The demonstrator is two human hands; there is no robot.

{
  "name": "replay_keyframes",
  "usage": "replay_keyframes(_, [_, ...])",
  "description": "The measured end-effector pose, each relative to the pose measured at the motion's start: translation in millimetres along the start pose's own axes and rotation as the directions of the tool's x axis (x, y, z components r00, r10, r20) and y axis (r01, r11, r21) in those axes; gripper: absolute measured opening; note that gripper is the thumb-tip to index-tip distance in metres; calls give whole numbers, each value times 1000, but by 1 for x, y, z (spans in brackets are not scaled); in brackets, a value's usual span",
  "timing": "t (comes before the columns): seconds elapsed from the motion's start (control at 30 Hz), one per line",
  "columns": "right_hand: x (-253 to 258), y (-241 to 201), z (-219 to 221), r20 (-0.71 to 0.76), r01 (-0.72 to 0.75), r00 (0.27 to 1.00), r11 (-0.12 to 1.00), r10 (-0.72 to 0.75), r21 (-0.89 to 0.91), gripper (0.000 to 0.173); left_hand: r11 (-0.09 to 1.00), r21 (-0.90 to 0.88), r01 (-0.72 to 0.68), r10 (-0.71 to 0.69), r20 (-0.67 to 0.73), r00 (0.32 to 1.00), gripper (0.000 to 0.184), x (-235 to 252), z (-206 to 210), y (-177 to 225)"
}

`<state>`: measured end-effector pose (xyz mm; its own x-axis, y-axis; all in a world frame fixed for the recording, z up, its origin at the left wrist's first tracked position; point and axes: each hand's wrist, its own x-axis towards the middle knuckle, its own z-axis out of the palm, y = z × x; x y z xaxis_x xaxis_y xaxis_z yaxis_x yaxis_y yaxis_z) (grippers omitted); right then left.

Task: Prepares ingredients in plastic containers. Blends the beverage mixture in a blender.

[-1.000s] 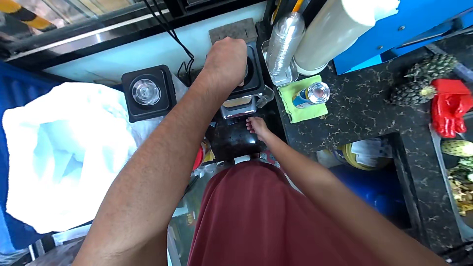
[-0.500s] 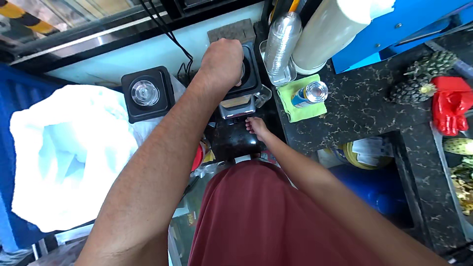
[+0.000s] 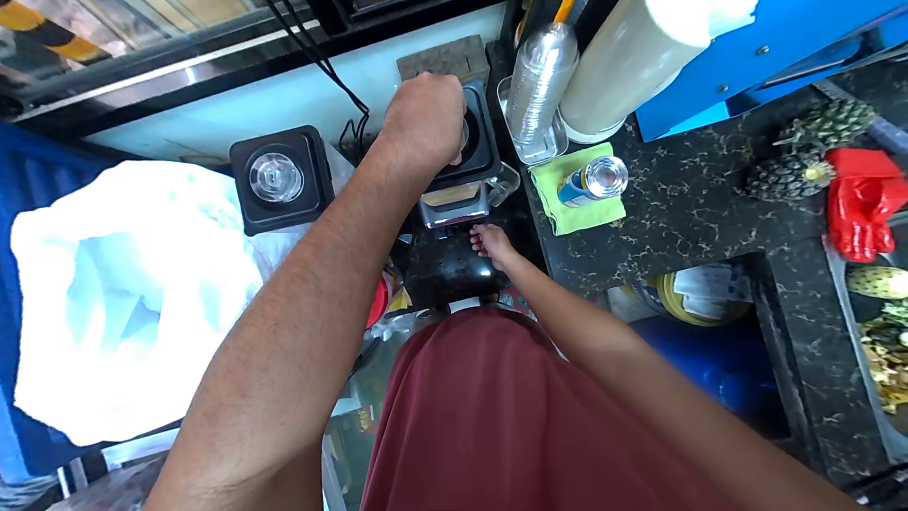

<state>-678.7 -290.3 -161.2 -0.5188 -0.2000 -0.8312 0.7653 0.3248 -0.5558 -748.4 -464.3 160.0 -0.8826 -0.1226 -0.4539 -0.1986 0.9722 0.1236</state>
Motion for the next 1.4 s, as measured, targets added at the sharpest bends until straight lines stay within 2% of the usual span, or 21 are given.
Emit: replay_keyframes(1.4, [-3,6,-3,24,33,999,999,-32,-26,39,1000,0,8,-8,-9,1000,55,-1,3,-1])
